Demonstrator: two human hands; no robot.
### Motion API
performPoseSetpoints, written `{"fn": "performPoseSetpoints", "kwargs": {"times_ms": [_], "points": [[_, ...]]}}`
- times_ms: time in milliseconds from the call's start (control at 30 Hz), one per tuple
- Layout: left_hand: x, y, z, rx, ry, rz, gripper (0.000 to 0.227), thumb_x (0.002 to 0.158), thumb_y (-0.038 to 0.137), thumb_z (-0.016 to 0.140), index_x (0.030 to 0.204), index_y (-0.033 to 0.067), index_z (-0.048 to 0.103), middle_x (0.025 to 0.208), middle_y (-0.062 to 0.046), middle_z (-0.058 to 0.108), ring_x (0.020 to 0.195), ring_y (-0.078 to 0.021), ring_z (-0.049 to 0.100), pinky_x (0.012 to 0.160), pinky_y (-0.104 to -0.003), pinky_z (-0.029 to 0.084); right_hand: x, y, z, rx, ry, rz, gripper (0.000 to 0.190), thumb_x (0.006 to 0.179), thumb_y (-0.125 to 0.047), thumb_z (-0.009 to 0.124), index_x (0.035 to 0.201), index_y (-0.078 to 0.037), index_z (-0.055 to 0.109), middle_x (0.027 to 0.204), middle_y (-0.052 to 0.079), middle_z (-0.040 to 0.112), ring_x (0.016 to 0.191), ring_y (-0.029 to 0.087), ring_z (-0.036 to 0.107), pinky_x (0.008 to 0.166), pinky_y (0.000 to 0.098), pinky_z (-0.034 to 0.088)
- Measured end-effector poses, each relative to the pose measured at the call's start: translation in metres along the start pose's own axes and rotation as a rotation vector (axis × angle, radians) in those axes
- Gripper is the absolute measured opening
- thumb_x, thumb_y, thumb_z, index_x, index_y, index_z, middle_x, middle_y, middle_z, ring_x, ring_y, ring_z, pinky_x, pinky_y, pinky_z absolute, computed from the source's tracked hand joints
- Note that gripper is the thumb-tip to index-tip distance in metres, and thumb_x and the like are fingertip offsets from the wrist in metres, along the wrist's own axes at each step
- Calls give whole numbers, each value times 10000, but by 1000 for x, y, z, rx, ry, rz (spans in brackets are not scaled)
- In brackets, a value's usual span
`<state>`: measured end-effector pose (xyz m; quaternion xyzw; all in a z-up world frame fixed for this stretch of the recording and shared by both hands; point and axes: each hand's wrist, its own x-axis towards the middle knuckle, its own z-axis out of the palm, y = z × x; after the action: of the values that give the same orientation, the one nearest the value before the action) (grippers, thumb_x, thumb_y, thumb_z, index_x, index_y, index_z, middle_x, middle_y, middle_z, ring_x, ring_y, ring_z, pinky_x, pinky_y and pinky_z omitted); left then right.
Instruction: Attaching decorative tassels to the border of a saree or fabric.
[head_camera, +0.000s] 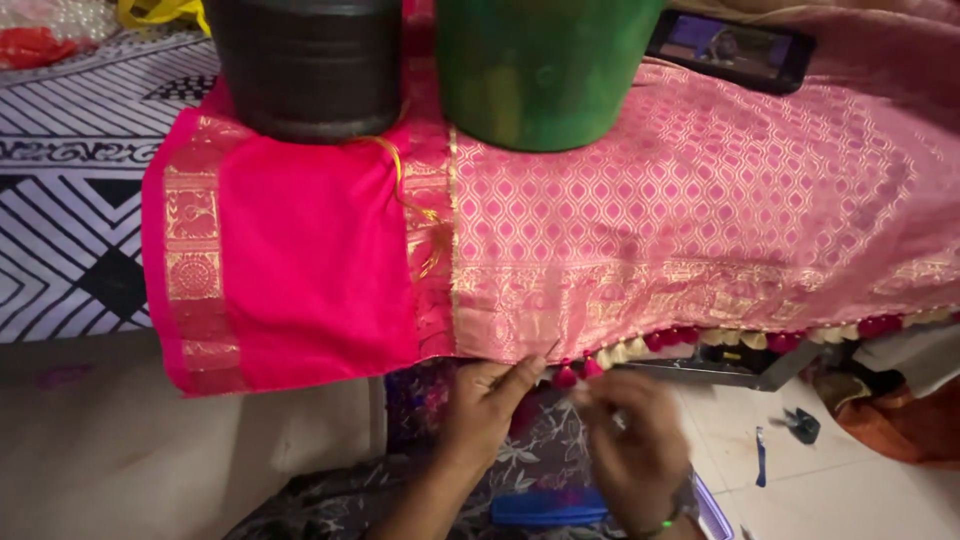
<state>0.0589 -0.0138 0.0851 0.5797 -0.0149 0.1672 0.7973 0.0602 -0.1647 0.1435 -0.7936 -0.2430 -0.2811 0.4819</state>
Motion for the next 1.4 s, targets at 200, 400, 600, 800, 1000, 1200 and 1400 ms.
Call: {"fn": "performPoseSetpoints", "kwargs": {"times_ms": [200, 400, 600, 800, 1000, 1200, 1400], "points": [[-1, 21, 19, -39, -46, 64, 278, 957, 217, 693, 1124, 10, 775, 1042, -38, 777, 952, -68, 689, 877, -239, 536, 52, -27, -16, -112, -54, -374, 179, 789, -18, 764, 961, -35, 717, 1068, 146, 698, 1135, 338, 622, 901, 408, 514], [2, -10, 12, -361, 135, -230, 243, 997, 159, 695, 881, -42, 767, 848, -71, 754, 760, -135, 661, 697, -285, 496, 32, -16, 0, 152, -88, -277, 106, 910, 55, 681, 973, -27, 664, 1109, 116, 678, 1287, 275, 673, 852, 274, 603], [-6, 14, 25, -421, 231, -243, 237, 990, 175, 660, 910, -1, 797, 814, -41, 715, 710, -105, 600, 651, -277, 432, 15, -8, 14, -28, -11, -304, 151, 866, 55, 743, 993, 7, 677, 1043, 103, 754, 956, 189, 750, 758, 285, 600], [-11, 41, 34, -328, 178, -138, 233, 955, 150, 664, 909, -45, 783, 858, -88, 781, 796, -120, 694, 789, -267, 519, 34, 12, 10, 856, -57, 314, 75, 975, 7, 619, 1006, 10, 551, 979, 178, 756, 950, 262, 772, 843, 359, 656], [-5, 20, 32, -299, 184, -110, 229, 952, 142, 659, 912, -42, 788, 855, -91, 778, 796, -140, 700, 758, -288, 519, 24, 16, 18, 764, 24, 176, 123, 1025, -56, 594, 1072, -7, 492, 966, 146, 670, 938, 251, 740, 787, 366, 649], [-2, 32, 39, -449, 192, -155, 193, 889, 120, 676, 979, -3, 795, 922, -72, 796, 825, -152, 713, 797, -290, 545, 47, 39, 12, 1299, -170, 612, 52, 1054, -93, 550, 1046, -70, 504, 915, 124, 672, 845, 273, 745, 599, 345, 597], [2, 18, 30, -422, 149, -238, 294, 960, 259, 668, 938, -11, 782, 889, -80, 782, 827, -146, 720, 798, -272, 539, 52, 30, 7, 1096, -192, 565, 34, 1022, -49, 545, 1046, -67, 528, 982, 160, 700, 868, 265, 732, 689, 414, 638]]}}
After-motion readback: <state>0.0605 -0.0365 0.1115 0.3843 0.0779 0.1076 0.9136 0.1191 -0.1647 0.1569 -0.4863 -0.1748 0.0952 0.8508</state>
